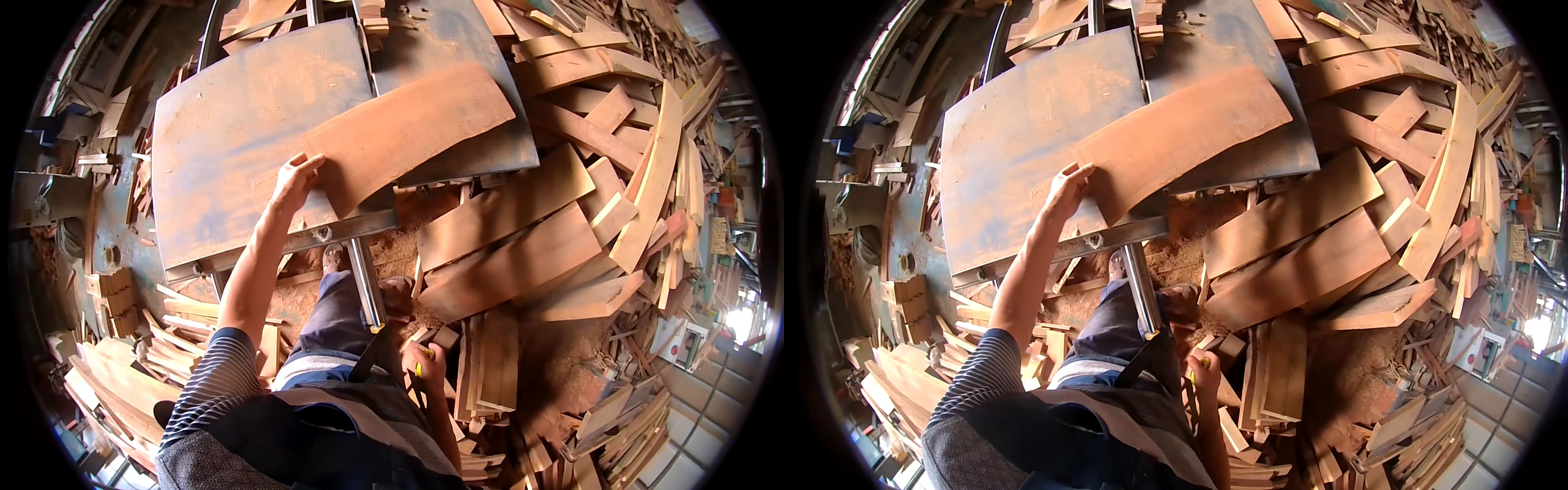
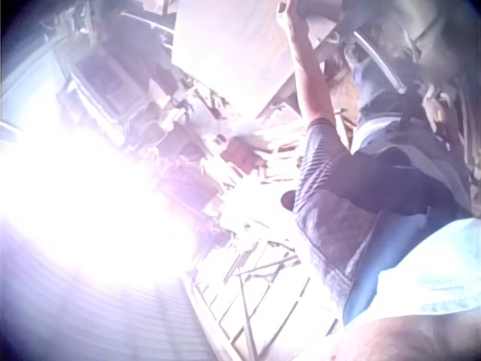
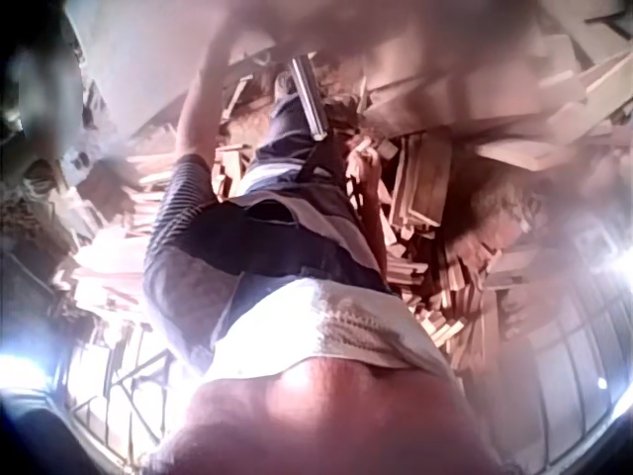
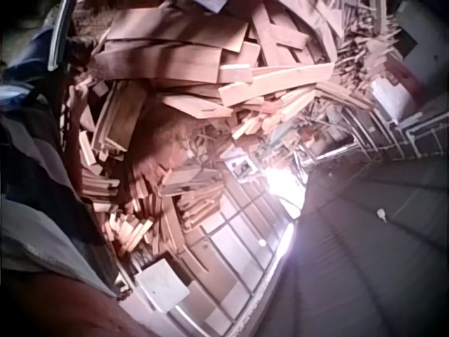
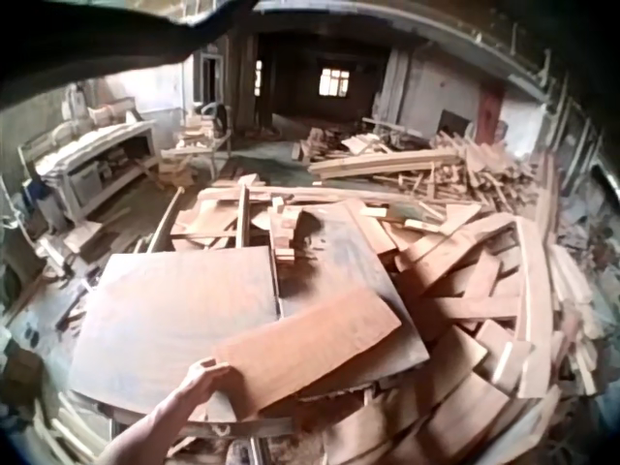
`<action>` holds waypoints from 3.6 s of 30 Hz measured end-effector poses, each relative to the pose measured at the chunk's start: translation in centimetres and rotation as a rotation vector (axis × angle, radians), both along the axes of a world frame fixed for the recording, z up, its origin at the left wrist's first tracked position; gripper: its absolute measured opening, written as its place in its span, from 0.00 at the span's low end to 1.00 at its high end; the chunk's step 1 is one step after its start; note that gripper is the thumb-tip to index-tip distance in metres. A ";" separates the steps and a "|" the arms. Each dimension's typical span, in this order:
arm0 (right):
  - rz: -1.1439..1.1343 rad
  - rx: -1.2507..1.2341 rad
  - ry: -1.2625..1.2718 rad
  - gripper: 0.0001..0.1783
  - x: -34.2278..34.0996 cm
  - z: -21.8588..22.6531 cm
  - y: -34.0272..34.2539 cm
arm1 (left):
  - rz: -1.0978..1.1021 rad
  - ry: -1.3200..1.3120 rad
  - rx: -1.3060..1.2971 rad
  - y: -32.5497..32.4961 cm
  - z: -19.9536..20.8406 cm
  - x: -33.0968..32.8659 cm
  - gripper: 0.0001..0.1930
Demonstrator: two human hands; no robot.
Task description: The person measures various pieces of curved and rectangular wood using a tape measure while standing over a pile of wood scraps.
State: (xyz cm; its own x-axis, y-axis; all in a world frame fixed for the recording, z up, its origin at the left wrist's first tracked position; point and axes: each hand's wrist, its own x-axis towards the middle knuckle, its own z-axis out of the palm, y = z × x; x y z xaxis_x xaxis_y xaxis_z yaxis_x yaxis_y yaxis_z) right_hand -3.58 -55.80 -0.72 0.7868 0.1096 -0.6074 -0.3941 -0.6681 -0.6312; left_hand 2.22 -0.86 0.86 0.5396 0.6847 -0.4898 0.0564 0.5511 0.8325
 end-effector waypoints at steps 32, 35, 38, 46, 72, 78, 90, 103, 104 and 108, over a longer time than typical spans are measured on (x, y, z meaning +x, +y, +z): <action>-0.769 0.851 0.293 0.11 -1.0 9.9 14.4 | -0.474 0.040 1.060 -15.2 15.3 -0.2 0.23; -0.789 0.878 0.334 0.13 -0.1 10.7 14.5 | -0.505 0.015 1.134 -16.0 15.8 0.1 0.25; -0.733 0.938 0.279 0.14 1.7 11.7 14.3 | -0.578 0.029 1.284 -17.2 16.6 0.8 0.26; -0.517 0.949 0.251 0.21 6.6 13.8 11.1 | -0.630 -0.103 1.568 -21.8 15.6 1.6 0.23; -0.590 0.759 0.592 0.12 7.8 11.2 30.9 | -0.197 0.032 0.786 -8.6 6.2 -6.1 0.32; -0.440 0.625 0.565 0.12 9.0 10.2 35.6 | -0.249 -0.022 -0.269 -5.6 7.1 -2.8 0.42; -0.442 0.622 0.185 0.11 19.9 9.5 24.6 | -0.038 -0.002 -0.071 1.2 0.6 -7.9 0.10; -0.286 0.262 0.075 0.37 34.5 5.7 19.7 | 0.217 0.215 0.305 -5.7 2.6 -14.1 0.25; -0.264 0.238 0.058 0.36 35.0 5.8 19.7 | 0.191 0.300 0.312 -6.4 2.5 -14.0 0.24; -0.145 0.200 -0.005 0.29 36.9 5.8 19.9 | 0.022 0.520 0.411 -7.2 5.8 -12.3 0.24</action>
